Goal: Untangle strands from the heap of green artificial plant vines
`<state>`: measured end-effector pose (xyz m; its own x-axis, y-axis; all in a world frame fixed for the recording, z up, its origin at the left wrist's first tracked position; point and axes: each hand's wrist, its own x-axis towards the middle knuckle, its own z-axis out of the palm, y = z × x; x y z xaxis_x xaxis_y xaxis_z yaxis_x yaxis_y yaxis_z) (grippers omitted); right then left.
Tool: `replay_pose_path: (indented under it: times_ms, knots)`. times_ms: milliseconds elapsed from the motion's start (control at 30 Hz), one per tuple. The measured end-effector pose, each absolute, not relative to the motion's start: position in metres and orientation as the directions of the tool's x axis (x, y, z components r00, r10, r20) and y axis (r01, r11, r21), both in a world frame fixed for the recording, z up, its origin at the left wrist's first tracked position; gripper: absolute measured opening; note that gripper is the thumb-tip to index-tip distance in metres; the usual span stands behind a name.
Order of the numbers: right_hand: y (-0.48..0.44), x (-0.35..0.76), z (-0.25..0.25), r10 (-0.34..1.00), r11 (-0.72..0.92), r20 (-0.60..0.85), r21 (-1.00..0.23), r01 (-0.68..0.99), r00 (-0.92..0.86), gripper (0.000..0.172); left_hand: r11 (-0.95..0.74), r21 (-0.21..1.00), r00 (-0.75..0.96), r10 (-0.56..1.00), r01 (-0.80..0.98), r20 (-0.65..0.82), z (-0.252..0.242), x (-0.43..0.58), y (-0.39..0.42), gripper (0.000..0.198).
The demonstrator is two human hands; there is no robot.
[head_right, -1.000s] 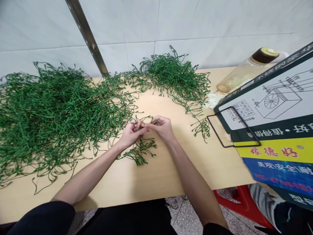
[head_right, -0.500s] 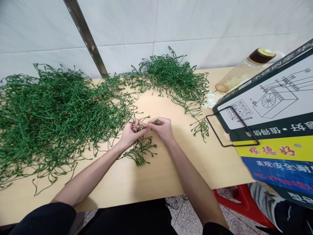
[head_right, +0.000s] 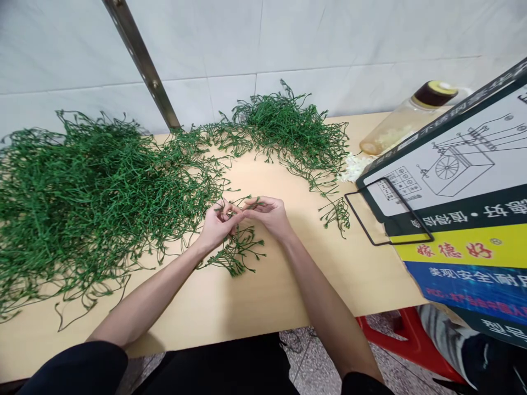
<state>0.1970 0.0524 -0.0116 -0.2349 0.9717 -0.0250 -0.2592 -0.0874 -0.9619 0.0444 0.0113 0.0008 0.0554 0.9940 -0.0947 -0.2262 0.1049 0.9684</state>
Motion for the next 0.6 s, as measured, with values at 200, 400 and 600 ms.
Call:
replay_pose_path:
  times_ms: [200,400,600]
  knots:
    - [0.0515,0.2002,-0.0119,0.950,-0.114,-0.017,-0.949,-0.295,-0.313,0.025,0.146,0.954,0.133,0.985,-0.262,-0.114,0.0042,0.0421,0.0141,0.062]
    - [0.0528,0.1992,-0.0174,0.973,-0.118,-0.051,-0.950,-0.289,-0.227,0.029,0.162,0.952,0.193,0.975,-0.261,-0.113,0.0040,0.0411,0.0129,0.062]
    - [0.0532,0.1978,-0.0186,0.992,-0.035,-0.001,-0.963,-0.266,-0.127,0.028,0.002,0.957,0.150,0.988,-0.290,0.043,-0.0030,0.0431,0.0140,0.057]
